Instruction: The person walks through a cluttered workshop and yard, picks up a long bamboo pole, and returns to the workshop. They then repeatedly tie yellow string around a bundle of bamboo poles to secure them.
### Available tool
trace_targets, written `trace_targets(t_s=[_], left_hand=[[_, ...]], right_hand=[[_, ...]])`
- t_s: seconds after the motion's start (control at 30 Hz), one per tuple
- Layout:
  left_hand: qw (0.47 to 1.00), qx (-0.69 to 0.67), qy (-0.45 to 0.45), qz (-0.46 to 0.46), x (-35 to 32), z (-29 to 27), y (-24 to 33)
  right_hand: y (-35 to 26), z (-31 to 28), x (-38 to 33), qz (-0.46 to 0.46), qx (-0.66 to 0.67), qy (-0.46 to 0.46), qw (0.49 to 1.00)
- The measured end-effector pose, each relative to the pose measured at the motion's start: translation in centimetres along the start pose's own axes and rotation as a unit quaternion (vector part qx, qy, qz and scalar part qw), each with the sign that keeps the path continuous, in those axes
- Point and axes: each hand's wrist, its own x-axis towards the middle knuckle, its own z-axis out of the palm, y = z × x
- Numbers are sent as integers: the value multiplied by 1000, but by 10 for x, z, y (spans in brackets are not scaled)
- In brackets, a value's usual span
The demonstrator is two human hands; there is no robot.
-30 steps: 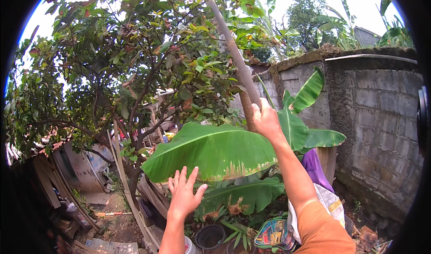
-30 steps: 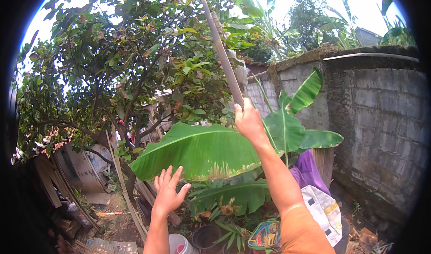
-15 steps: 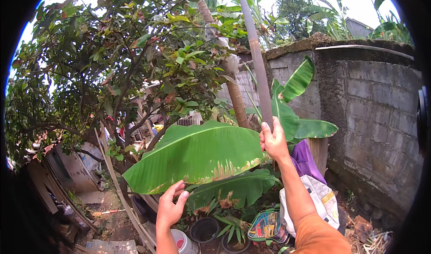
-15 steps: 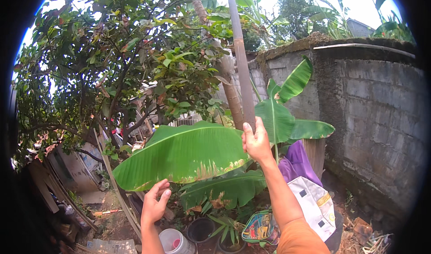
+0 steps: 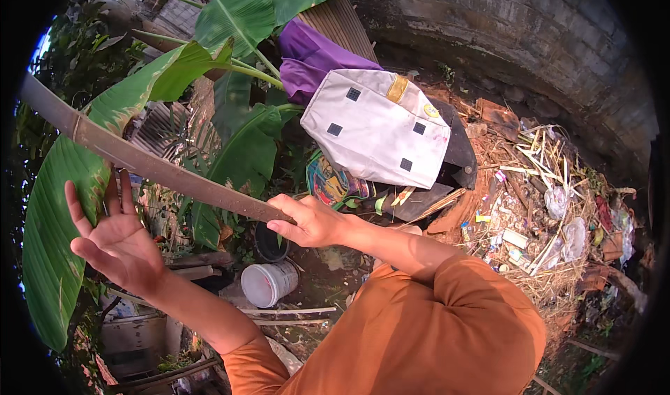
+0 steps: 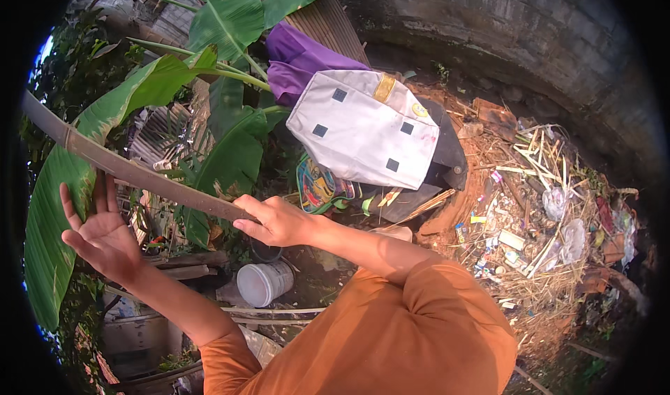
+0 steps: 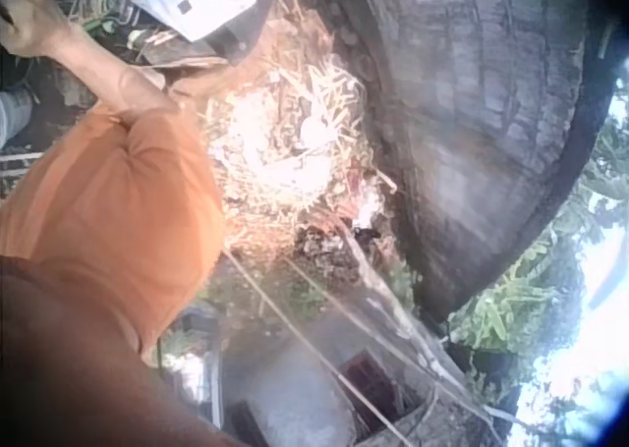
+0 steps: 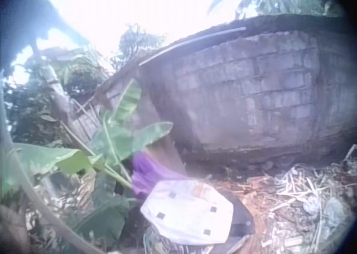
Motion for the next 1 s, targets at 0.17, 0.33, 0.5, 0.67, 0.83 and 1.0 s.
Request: trace_targets(t_s=[0.17, 0.33, 0.5, 0.67, 0.83, 1.0], left_hand=[[997, 33, 64, -39, -7, 48, 10], [964, 124, 218, -84, -41, 58, -15], [911, 201, 354, -69, -95, 70, -55], [879, 264, 390, -77, -148, 75, -58], [878, 291, 377, -49, -159, 116, -62], [882, 292, 368, -34, -161, 143, -63]], right_hand=[[24, 8, -72, -56, -71, -2, 996], [53, 1, -114, -61, -119, 3, 991], [67, 5, -154, 130, -108, -164, 972], [38, -6, -198, 292, -163, -244, 910], [18, -43, -227, 322, -104, -148, 929], [20, -92, -226, 382, 7, -204, 901]])
